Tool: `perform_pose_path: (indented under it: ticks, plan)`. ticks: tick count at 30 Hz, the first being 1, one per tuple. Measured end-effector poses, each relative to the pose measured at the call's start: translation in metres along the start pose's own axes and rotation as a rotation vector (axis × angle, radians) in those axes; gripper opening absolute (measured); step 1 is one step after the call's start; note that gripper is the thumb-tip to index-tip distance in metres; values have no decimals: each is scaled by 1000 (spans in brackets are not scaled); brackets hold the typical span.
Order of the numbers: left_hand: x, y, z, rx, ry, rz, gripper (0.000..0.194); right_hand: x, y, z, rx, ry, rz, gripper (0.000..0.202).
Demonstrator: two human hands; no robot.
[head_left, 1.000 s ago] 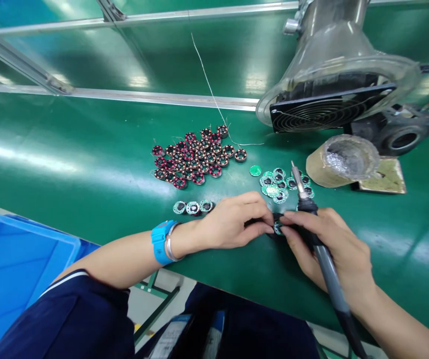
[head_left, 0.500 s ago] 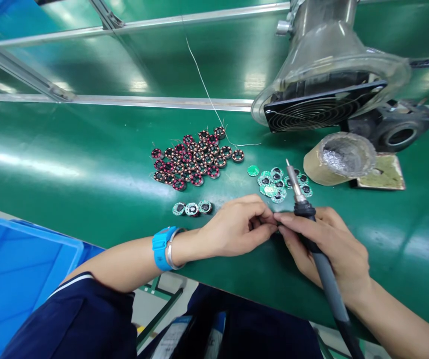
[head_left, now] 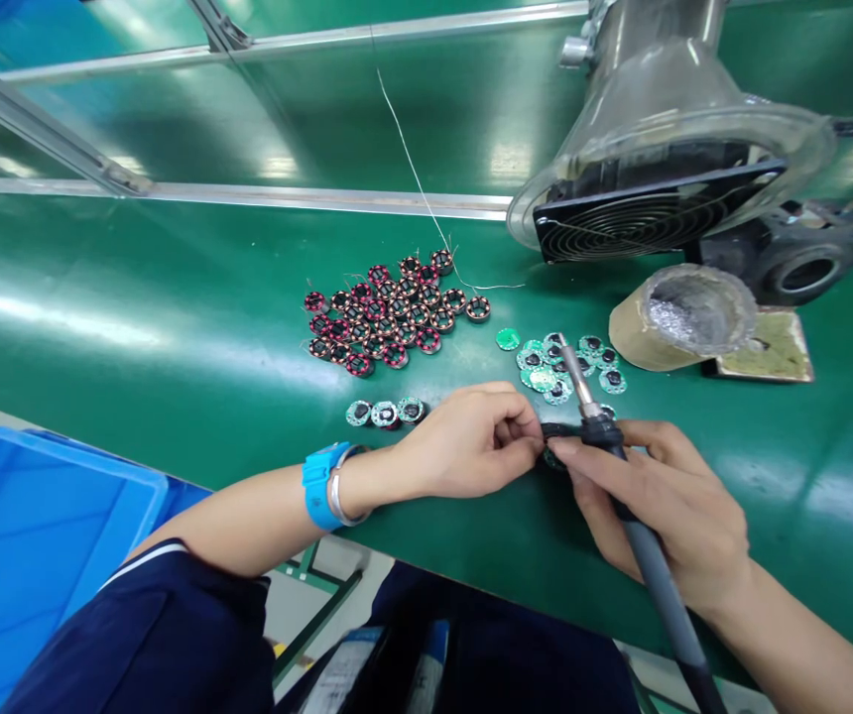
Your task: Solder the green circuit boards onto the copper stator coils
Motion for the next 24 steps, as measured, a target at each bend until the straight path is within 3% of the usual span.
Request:
perform_pose_path:
  ticks: [6, 8, 10, 16, 24]
  plan:
    - [0, 3, 3, -26, 3, 16, 4, -36, -13, 5, 220, -70, -21, 59]
    - [-1, 3, 4, -23, -2, 20, 4, -44, -12, 8, 246, -11, 4, 54]
    - [-1, 4, 4, -25, -8, 14, 4, -45, -10, 9, 265, 68, 52, 49]
    - [-1, 7, 4, -44, -21, 2, 5, -48, -22, -7, 448, 54, 84, 19]
    - [-2, 7, 4, -45, -35, 6, 5, -38, -19, -12, 431, 57, 95, 17]
Point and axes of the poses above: each hand's wrist, its own z-axis towards the middle knuckle, its own x-axis out of the palm, y = z × x, the point moved 10 cm from there along z, towards the middle knuckle, and after that the axes turned 7 degrees about -z, right-handed, at the moved point
